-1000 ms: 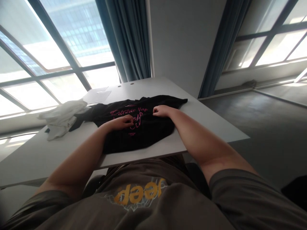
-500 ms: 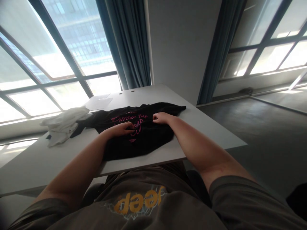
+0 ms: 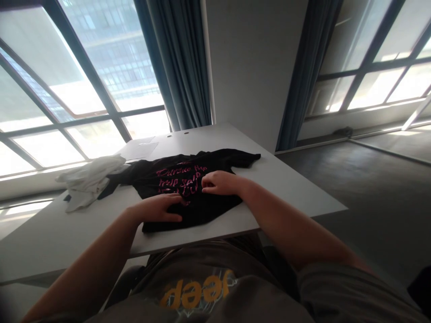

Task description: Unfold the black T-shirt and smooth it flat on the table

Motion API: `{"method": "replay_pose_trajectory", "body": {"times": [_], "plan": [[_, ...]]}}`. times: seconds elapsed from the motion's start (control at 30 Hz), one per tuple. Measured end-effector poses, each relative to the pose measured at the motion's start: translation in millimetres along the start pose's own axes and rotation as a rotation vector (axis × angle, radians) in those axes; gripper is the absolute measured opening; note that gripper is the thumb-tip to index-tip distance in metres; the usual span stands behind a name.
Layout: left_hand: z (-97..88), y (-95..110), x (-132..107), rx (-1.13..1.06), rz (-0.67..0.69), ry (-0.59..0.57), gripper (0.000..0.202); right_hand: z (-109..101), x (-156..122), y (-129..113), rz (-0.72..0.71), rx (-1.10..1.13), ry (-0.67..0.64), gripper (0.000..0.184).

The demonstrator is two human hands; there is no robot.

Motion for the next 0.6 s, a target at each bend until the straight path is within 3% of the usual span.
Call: {"method": "replay_pose_trajectory", "body": {"times": [0.1,0.2,0.27,0.4,0.5,0.6], "plan": [[8.2,-2.1,-36.3,0.067,-0.056,0.073,0.062,22.7,-29.5,-17.3,-0.06,0.047,-0.051,0.036],[11.4,-19.2,-68.8,0.149,-0.264,0.122,0.042,36.0,-50.3,-5.3,0.044,0.023,0.028,0.055],[9.7,-21.3,-85.5,0.147,-0.293,0.124,0.028,34.2,-60.7,4.2,0.099,0.028,0.082,0.053],[-5.9,-10.5,-112.1,0.026,-0.186,0.19,0.032,2.7,-84.9,1.0,0.036,0.093,0.131,0.026],[-17.0,-15.3,-128.1,-0.116,-0.162,0.182,0.045,-31.1,-109.2,-7.0,0.002,0.252,0.175,0.035],[-18.6,-27.1,-133.8,-0.374,-0.144,0.002,0.045,-42.9,-125.9,-7.4,0.045,0.419,0.038,0.045]]}}
Point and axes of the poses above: each hand's wrist, its own x-axis towards the middle knuckle, its own z-axis out of the palm, y = z × x, the point moved 5 cm from there along x, towards the middle knuckle, and after that the axes turned 8 degrees about x, right-handed, at the moved point
